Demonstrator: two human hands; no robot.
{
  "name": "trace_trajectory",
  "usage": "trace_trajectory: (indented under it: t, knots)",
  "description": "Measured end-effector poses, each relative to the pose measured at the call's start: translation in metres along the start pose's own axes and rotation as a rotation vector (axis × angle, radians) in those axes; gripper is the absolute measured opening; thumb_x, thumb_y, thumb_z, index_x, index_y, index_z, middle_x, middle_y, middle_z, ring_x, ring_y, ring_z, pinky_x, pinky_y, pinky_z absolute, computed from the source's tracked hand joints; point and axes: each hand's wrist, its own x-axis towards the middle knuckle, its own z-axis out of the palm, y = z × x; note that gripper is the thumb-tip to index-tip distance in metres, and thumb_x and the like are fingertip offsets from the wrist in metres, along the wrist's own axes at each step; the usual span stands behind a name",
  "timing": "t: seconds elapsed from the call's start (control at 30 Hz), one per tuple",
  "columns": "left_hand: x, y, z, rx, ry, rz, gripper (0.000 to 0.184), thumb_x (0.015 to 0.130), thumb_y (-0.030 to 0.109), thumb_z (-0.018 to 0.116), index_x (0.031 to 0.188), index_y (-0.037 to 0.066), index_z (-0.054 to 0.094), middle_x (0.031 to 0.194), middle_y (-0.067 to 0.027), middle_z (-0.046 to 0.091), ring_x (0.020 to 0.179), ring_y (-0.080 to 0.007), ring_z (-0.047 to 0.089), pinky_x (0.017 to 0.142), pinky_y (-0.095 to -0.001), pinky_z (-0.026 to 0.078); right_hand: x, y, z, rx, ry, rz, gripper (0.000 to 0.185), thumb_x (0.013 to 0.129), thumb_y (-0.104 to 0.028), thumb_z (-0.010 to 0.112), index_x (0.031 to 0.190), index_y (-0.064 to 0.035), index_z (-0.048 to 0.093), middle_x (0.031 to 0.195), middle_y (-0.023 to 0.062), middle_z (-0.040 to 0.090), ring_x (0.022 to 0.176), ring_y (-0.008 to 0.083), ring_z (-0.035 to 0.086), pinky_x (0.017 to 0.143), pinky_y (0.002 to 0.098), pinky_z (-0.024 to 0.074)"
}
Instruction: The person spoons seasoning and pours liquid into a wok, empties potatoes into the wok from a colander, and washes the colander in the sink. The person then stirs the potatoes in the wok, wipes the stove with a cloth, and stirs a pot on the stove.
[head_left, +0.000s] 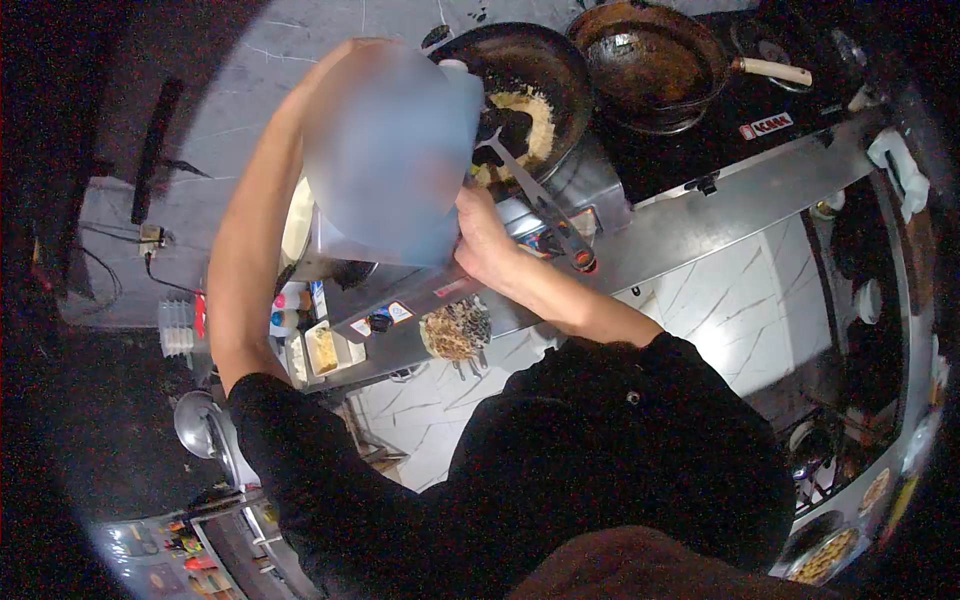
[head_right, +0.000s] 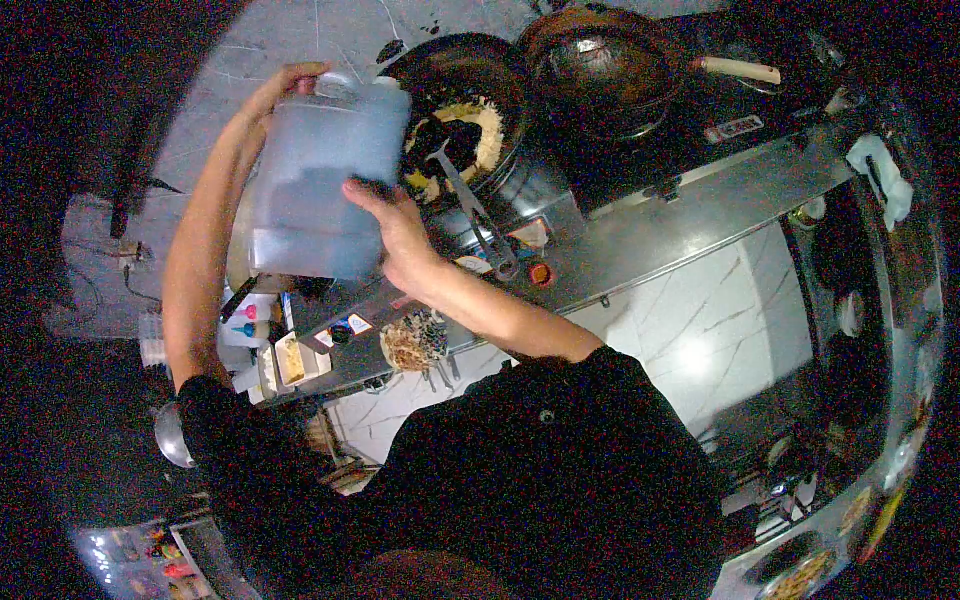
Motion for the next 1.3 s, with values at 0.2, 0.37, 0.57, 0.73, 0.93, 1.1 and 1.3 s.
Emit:
trace_trajectory:
  t: [0.2,0.37,0.57,0.73,0.93,1.1,1.3]
  knots:
    - [-0.092,0.003,-0.003,-0.234,0.365,0.265,0.026,0.078,0.026,0.064,0.060,0.012,0.051,0.045,0.0048,0.036,0.046,-0.0052,0.042,0.048,-0.0187,0.036,-0.013,0.019,-0.019,-0.656,0.130,-0.388,0.061,0.076,-0.030,0.068,0.121,0.0006,0.041,0.115,0.0121,0.053,0.113,0.0207,0.045,0.091,0.0343,0.0398]
    - [-0.179,-0.029,-0.015,-0.476,0.640,0.506,0.032,0.078,0.034,0.065,0.084,0.003,0.058,0.047,0.0027,0.039,0.049,-0.0075,0.044,0.052,-0.0193,0.038,-0.103,-0.005,-0.081,-1.160,-0.132,-0.108,0.048,0.078,-0.026,0.066,0.120,-0.0089,0.048,0.113,0.0140,0.054,0.112,0.0260,0.048,0.085,0.0349,0.0441]
    - [-0.250,-0.053,0.022,-0.509,1.152,0.596,0.038,0.079,0.040,0.063,0.077,0.003,0.059,0.055,-0.0007,0.048,0.048,-0.0088,0.044,0.050,-0.0193,0.035,-0.116,-0.026,-0.241,-2.403,0.042,-0.353,0.031,0.077,-0.016,0.060,0.108,-0.0185,0.056,0.095,0.0099,0.053,0.090,0.0297,0.050,0.074,0.0424,0.0458]
    - [-0.297,-0.104,0.031,-0.418,1.288,0.268,0.037,0.080,0.038,0.062,0.068,0.004,0.057,0.058,-0.0038,0.054,0.048,-0.0079,0.047,0.047,-0.0187,0.037,-0.109,-0.015,-0.306,-2.574,-0.089,-0.571,0.035,0.073,-0.018,0.058,0.108,-0.0168,0.056,0.100,0.0102,0.051,0.091,0.0299,0.048,0.075,0.0437,0.0444]
    - [-0.380,-0.208,0.038,-0.526,1.322,0.171,0.042,0.080,0.026,0.065,0.047,0.007,0.048,0.049,0.0004,0.048,0.044,-0.0055,0.042,0.043,-0.0227,0.040,-0.112,0.029,-0.213,-1.890,-0.130,-0.010,0.030,0.085,-0.018,0.055,0.114,-0.0101,0.053,0.105,0.0101,0.053,0.091,0.0262,0.055,0.079,0.0338,0.0456]
    - [-0.467,-0.265,0.044,-0.585,1.412,0.190,0.042,0.082,0.025,0.065,0.047,0.005,0.052,0.048,0.0006,0.049,0.040,-0.0060,0.040,0.040,-0.0216,0.036,-0.082,0.134,-0.044,-1.490,-0.761,-0.216,0.044,0.076,-0.008,0.065,0.118,-0.0097,0.051,0.109,0.0102,0.057,0.098,0.0174,0.055,0.087,0.0306,0.0427]
    - [-0.594,-0.358,0.049,-0.252,1.557,0.101,0.037,0.079,0.029,0.067,0.055,0.001,0.063,0.048,0.0028,0.049,0.047,-0.0035,0.040,0.044,-0.0209,0.028,-0.153,0.245,0.166,-1.568,-1.518,-0.084,0.049,0.068,-0.014,0.071,0.111,-0.0027,0.050,0.102,0.0137,0.058,0.083,0.0219,0.058,0.073,0.0306,0.0465]
